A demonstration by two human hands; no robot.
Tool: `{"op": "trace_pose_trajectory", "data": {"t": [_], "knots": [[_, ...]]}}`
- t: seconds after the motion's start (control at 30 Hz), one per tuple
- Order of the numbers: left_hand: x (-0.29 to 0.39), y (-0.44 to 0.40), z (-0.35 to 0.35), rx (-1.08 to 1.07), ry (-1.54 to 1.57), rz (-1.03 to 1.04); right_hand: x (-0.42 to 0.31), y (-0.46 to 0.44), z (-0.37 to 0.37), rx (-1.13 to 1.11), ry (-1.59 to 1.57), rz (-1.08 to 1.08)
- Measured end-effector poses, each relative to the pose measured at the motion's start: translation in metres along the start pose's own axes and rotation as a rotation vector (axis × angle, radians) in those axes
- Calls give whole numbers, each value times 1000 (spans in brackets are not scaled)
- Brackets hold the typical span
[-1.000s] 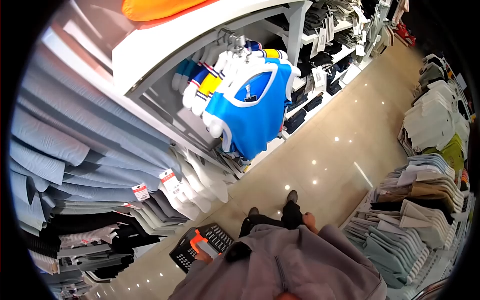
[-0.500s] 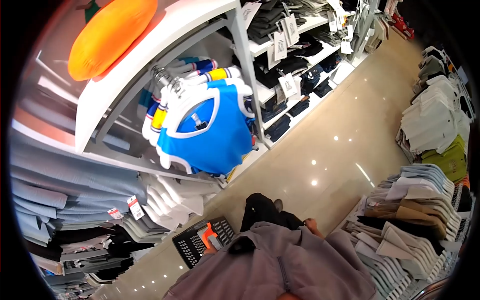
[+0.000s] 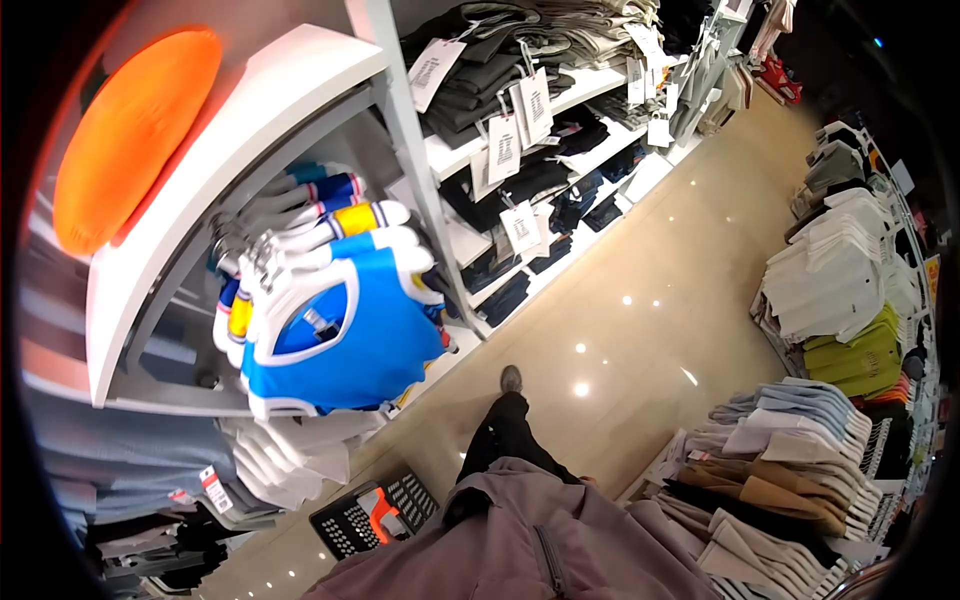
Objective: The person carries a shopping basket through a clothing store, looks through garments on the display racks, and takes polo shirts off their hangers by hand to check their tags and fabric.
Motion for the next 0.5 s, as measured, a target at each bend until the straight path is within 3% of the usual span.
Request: {"op": "trace_pose_trajectory", "data": {"t": [0.33,0.4,0.5], "knots": [[43,43,60,70,-106,-96,-103,-116,-69,-116,312,-279],[45,53,67,85,-118,-119,-135,-134,-98,-109,-5,-29],[41,70,71,114,-128,-157,-234,-127,-148,-97,-66,-171]]}}
Point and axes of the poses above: each hand's wrist, its own y-axis away from the middle knuckle, its own z-axis out of the palm, x = y × z, the point moved 10 cm from there along -y, towards the middle knuckle, and after that the axes turned 10 degrees about y, right-handed, at the moved point
